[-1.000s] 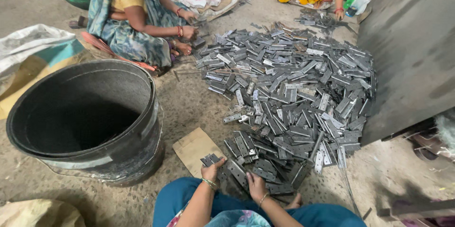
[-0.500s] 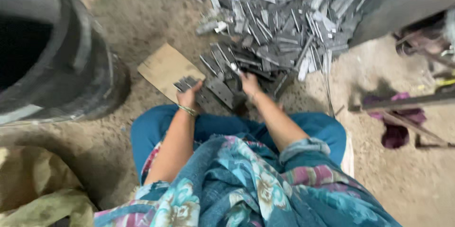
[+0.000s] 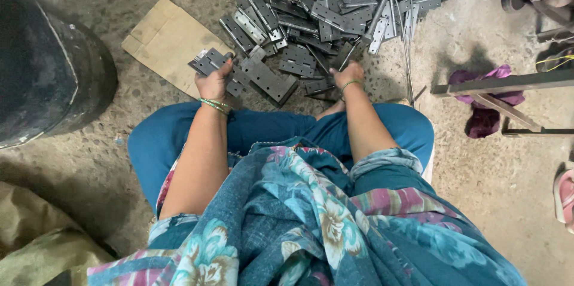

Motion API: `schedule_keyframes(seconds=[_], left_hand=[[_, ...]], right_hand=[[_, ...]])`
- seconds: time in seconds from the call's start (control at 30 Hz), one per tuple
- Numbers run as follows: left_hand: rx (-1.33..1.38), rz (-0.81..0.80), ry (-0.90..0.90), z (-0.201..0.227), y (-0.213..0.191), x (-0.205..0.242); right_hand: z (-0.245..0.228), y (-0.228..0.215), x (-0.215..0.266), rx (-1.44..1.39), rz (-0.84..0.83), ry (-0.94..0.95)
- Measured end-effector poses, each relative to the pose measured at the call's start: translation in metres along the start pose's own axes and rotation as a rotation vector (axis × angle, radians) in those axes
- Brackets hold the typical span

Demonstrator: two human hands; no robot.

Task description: The person sits on the floor and repeatedly picks up small metal brackets and rods from a large pile. They insert the rods into the brackets by hand and place the assembled units into a nearby black bucket. Other workers are visible in the background performing similar tasks.

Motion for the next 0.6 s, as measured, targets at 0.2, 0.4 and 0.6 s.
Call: schedule_keyframes(seconds=[0.2, 0.4, 0.6], left_hand=[[0.003, 0.011, -0.051, 0.011, 0.001, 0.013], [0.033, 0.024, -0.101, 0.011, 0.008, 0.016], [0.065, -0.007, -0.176, -0.007, 0.016, 0.004]], right_hand=[[0.003, 0.013, -0.025, -0.081, -0.001, 0.223], [0.015, 0.014, -0.052, -0.116, 0.097, 0.373], [0.043, 0.029, -0.063, -0.519, 0.025, 0.505]])
Point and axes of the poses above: each hand's wrist, its own x-axis away from the middle knuckle, its own y-axis out of the palm, z = x × y, the point moved 7 cm from there along -x, towards the middle knuckle, and after that the axes turned 14 degrees about x, right-handed, at the moved point
